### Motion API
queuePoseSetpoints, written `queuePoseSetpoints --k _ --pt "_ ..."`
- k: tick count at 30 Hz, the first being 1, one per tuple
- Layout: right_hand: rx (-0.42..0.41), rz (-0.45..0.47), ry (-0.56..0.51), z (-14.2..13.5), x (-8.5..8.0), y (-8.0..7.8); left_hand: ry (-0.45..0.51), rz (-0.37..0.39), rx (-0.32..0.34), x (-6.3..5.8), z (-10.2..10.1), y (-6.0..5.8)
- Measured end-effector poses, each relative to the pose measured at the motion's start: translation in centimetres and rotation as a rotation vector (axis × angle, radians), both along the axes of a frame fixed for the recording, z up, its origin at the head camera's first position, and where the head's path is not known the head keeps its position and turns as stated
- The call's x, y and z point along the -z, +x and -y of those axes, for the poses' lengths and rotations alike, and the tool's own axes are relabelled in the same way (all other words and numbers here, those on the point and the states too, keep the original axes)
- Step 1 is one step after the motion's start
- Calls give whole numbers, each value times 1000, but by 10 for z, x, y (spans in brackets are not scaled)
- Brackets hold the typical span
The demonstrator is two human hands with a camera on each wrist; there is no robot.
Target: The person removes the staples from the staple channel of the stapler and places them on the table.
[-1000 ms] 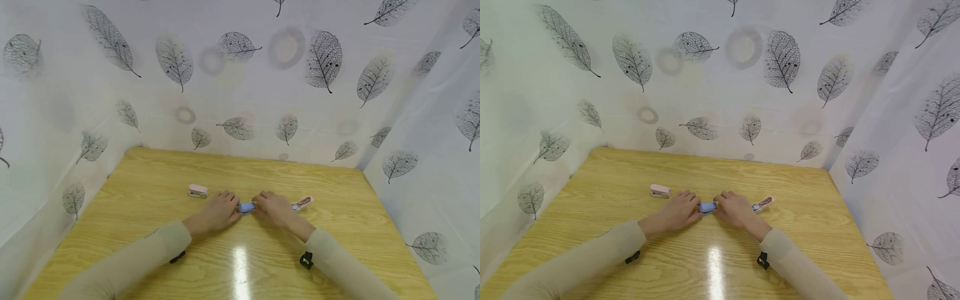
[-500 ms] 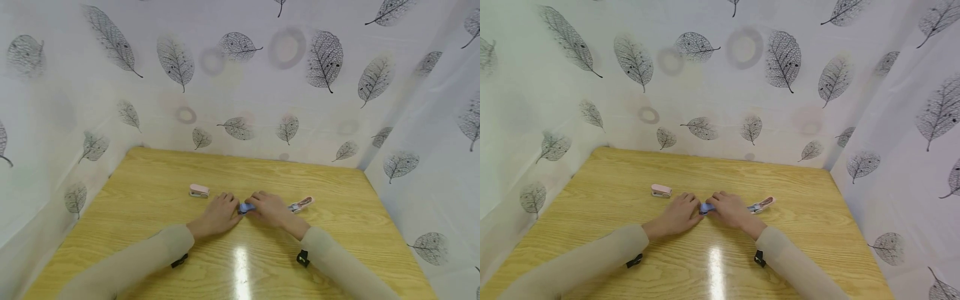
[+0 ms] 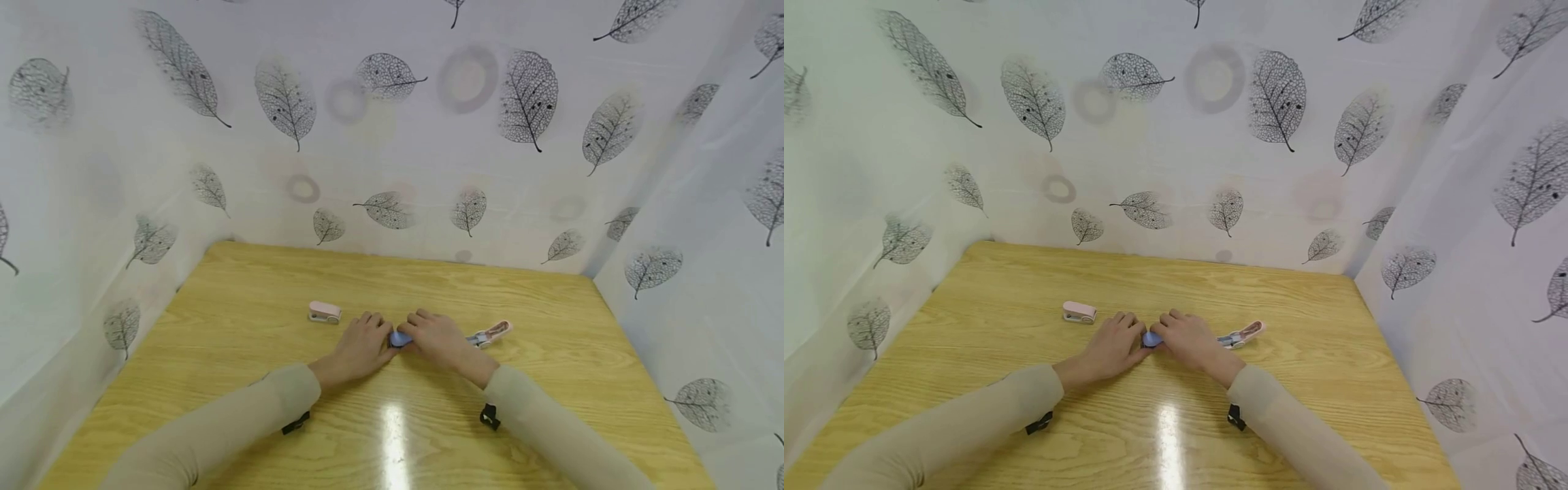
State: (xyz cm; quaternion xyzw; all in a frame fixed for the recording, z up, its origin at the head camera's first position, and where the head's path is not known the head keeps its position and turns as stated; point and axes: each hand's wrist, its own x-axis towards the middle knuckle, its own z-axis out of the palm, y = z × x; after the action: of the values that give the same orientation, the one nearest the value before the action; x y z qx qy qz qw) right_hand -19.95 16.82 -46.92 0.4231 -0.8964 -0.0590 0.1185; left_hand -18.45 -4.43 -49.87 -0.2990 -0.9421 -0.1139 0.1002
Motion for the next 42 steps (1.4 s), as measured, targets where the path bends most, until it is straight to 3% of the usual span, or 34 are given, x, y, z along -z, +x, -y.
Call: queuePoseSetpoints --k 6,12,19,32,42 --pt "-8 -29 -26 -1 4 -2 -4 27 -10 -1 0 0" --pt "37 63 -84 -3 5 -2 -6 68 -15 -2 -1 1" --pt "47 96 -115 -7 2 -2 -4 64 -12 -2 -1 1" --pt "87 65 -21 -22 -11 -11 -22 45 -14 0 -1 -1" --pt "128 51 17 -36 -10 -14 -20 51 -14 -1 -1 -1"
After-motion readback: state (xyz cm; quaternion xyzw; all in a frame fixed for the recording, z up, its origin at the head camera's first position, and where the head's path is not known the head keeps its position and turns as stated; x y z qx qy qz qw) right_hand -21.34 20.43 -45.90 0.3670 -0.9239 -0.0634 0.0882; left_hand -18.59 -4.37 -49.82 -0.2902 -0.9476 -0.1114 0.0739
